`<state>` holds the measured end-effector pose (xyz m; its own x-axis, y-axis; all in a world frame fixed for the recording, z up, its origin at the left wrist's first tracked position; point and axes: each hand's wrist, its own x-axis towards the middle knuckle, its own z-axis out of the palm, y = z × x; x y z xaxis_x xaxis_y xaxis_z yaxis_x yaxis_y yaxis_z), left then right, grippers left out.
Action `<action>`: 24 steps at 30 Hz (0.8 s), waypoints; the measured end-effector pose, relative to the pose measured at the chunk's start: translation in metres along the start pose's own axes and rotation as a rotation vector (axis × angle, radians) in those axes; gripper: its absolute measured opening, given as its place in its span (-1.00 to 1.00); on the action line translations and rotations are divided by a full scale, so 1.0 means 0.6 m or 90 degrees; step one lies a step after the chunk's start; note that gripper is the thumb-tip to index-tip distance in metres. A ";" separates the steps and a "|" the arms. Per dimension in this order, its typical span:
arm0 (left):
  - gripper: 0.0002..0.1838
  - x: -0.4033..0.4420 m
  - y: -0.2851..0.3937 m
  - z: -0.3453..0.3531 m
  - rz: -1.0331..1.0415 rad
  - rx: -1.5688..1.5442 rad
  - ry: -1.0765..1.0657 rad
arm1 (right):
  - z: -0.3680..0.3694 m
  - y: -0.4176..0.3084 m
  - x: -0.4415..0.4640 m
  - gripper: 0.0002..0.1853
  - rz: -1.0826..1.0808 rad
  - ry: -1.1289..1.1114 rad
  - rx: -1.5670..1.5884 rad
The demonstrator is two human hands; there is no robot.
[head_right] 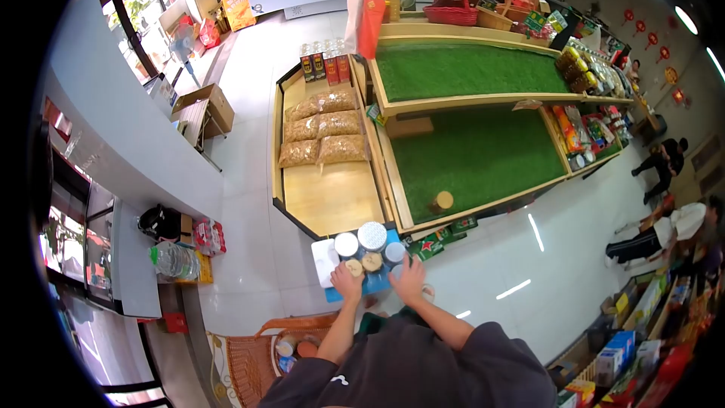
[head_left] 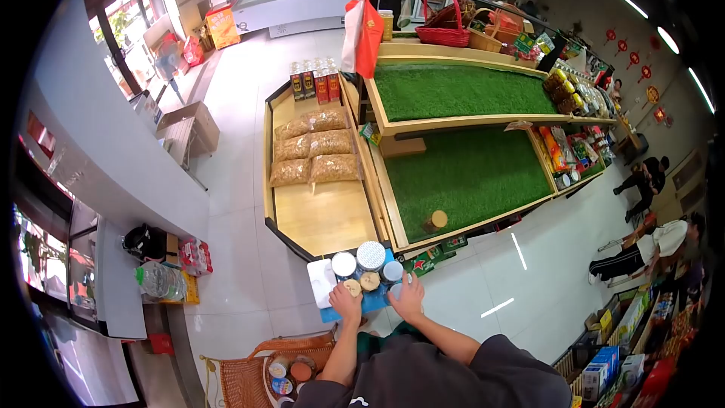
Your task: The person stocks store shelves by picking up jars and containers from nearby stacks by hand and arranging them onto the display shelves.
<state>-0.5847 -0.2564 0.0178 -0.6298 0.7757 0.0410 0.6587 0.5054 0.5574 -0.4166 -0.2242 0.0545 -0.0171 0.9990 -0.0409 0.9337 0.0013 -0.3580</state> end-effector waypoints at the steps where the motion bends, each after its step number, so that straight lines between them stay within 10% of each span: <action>1: -0.26 -0.007 -0.004 -0.003 -0.003 -0.023 -0.001 | -0.006 -0.011 0.004 -0.12 -0.106 0.012 0.025; 15: -0.43 -0.076 0.024 -0.118 0.028 -0.211 0.134 | 0.029 -0.101 -0.006 -0.33 -0.211 -0.459 0.476; 24: -0.35 -0.114 0.038 -0.226 0.045 -0.312 0.085 | 0.000 -0.104 -0.045 -0.17 0.086 -0.911 0.830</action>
<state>-0.5823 -0.3489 0.1402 -0.6590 0.7302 0.1800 0.4508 0.1919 0.8718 -0.4744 -0.2513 0.0780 -0.8422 0.2180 -0.4931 0.1680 -0.7630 -0.6242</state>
